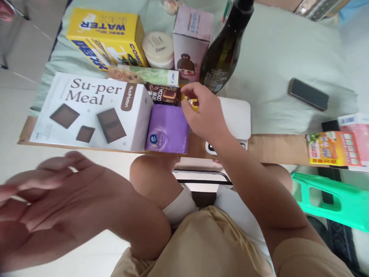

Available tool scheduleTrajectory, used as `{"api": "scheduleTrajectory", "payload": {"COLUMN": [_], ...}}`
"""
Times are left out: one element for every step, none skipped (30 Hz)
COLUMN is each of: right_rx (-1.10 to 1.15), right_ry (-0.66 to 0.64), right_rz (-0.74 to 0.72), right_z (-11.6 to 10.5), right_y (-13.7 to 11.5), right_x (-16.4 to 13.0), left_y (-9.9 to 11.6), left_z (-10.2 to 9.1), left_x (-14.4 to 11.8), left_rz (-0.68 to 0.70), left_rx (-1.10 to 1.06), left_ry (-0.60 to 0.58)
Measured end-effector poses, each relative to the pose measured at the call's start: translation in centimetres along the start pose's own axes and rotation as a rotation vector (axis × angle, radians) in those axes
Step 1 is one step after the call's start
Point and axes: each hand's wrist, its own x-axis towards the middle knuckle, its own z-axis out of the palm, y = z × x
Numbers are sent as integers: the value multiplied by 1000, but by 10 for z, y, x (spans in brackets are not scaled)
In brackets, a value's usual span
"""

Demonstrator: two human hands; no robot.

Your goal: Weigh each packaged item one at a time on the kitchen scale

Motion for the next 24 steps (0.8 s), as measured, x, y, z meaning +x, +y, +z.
{"api": "scheduleTrajectory", "payload": {"right_rx": [-4,-4,-1,7,18,33,46,57,65,70,72,73,75,79,84,93,107,128,163,206,249,292,335,378], "right_ry": [-30,-55,-75,-91,-104,-113,-119,-123,-124,-121,-115,-110,-108,-109,-115,-124,-129,-133,-133,-133,-132,-128,-122,-116], "right_rz": [-3,3,14,27,40,51,60,65,71,80,94,113,138,168,201,236,268,293,308,312,307,299,290,286], "right_z": [4,9,14,19,23,27,30,32,34,35,36,37,37,37,37,38,38,38,38,38,37,35,33,28], "right_y": [1,3,7,12,17,22,27,31,34,36,36,35,33,31,28,26,24,23,22,22,22,23,24,24], "right_x": [8,17,26,35,43,51,57,62,65,67,68,68,67,66,65,65,65,65,67,68,69,70,69,67], "left_y": [2,5,8,11,14,16,18,19,19,18,17,15,13,12,11,10,9,8,8,7,7,6,6,6], "left_z": [9,19,28,36,43,49,54,58,60,62,62,62,62,62,62,62,63,63,64,65,65,66,66,66], "left_x": [-4,-7,-10,-12,-14,-17,-19,-21,-24,-26,-28,-30,-31,-32,-32,-32,-32,-32,-32,-32,-32,-33,-33,-34], "left_rz": [-3,-6,-8,-10,-12,-14,-18,-22,-25,-24,-16,-1,20,46,73,98,116,130,135,129,116,99,81,64], "left_rx": [-12,-27,-45,-65,-84,-103,-120,-136,-151,-167,-192,-225,-264,-306,-343,-373,-389,-393,-390,-379,-365,-349,-335,-324], "left_ry": [-15,-33,-54,-77,-102,-125,-148,-170,-191,-211,-229,-242,-244,-238,-228,-218,-210,-206,-208,-213,-218,-228,-243,-261]}}
